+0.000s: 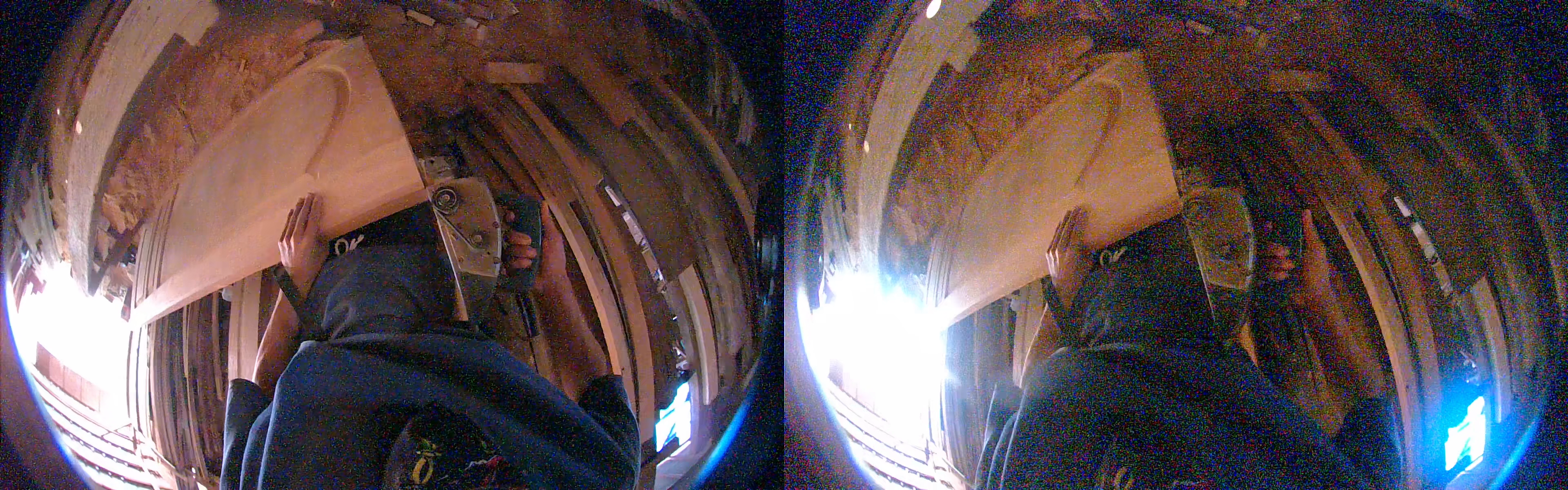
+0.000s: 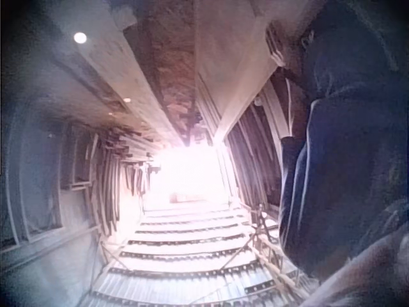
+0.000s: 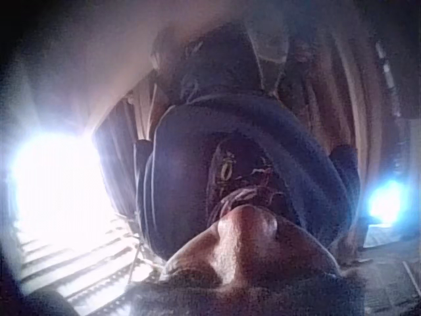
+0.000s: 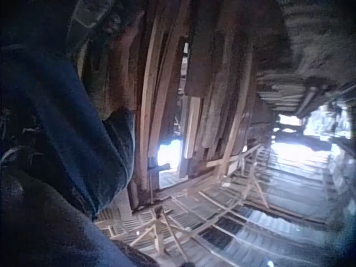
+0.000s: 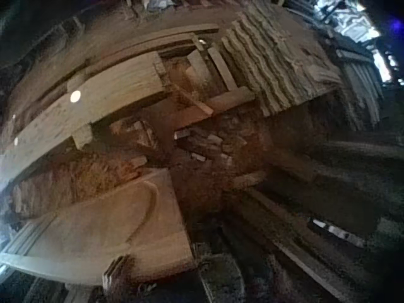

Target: The person hammers nails into a wooden door frame, uses a jigsaw to cut a decorative edge on a door panel, marks a piece of wood with a square and pencil, and saws the wood with a hand saw. The person works in a cluttered woodworking shop.

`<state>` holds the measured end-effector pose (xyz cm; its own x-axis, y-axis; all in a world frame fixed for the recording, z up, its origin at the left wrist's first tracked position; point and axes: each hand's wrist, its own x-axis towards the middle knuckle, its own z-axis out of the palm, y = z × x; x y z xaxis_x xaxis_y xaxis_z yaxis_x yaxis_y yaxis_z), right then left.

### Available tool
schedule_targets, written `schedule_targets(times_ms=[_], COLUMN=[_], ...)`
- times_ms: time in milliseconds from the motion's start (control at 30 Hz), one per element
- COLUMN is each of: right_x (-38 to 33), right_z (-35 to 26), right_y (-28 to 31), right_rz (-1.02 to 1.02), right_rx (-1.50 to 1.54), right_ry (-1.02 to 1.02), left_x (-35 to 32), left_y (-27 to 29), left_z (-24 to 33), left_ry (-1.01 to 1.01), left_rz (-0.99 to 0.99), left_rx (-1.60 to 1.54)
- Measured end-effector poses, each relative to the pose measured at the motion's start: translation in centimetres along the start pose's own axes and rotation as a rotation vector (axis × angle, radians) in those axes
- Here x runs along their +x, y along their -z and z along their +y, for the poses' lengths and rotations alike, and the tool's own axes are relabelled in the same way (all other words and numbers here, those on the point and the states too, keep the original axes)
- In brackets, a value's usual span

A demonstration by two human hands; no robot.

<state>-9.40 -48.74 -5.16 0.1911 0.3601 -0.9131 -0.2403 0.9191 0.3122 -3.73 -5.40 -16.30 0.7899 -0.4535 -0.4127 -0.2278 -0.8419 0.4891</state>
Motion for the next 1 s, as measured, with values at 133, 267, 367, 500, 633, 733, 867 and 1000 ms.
schedule_targets(times_ms=[133, 267, 367, 500, 633, 733, 867, 1000], right_x=[-0.1, -0.1, 0.2, 0.6, 0.9, 1.0, 1.3, 1.9], right_z=[-0.1, -0.4, -0.5, -0.7, -1.0, -1.1, -1.1, -1.3], right_y=[-1.2, -1.9, -2.2, -2.8, -3.3, -3.6, -3.7, -4.0], right_rz=[-0.001, -0.027, -0.035, 0.003, 0.025, 0.051, 0.114, 0.081], right_rx=[-0.034, -0.108, -0.088, -0.064, -0.119, -0.101, -0.162, -0.120], right_ry=[0.002, 0.012, -0.004, 0.020, 0.013, 0.003, 0.039, 0.030], left_x=[0.3, 0.5, 0.6, 0.7, 0.8, 0.5, 0.2, 0.4], left_y=[0.5, 0.6, 0.5, 0.3, 0.2, 0.3, 0.3, 0.3], left_z=[0.3, 0.6, 0.7, 0.7, 0.5, 0.6, 0.6, 0.6], left_ry=[0.025, 0.011, 0.017, 0.033, 0.031, 0.036, 0.030, 0.030], left_rz=[-0.035, -0.042, -0.050, -0.057, -0.072, -0.072, -0.082, -0.074], left_rx=[0.011, 0.027, 0.061, 0.042, 0.063, 0.050, 0.061, 0.039])
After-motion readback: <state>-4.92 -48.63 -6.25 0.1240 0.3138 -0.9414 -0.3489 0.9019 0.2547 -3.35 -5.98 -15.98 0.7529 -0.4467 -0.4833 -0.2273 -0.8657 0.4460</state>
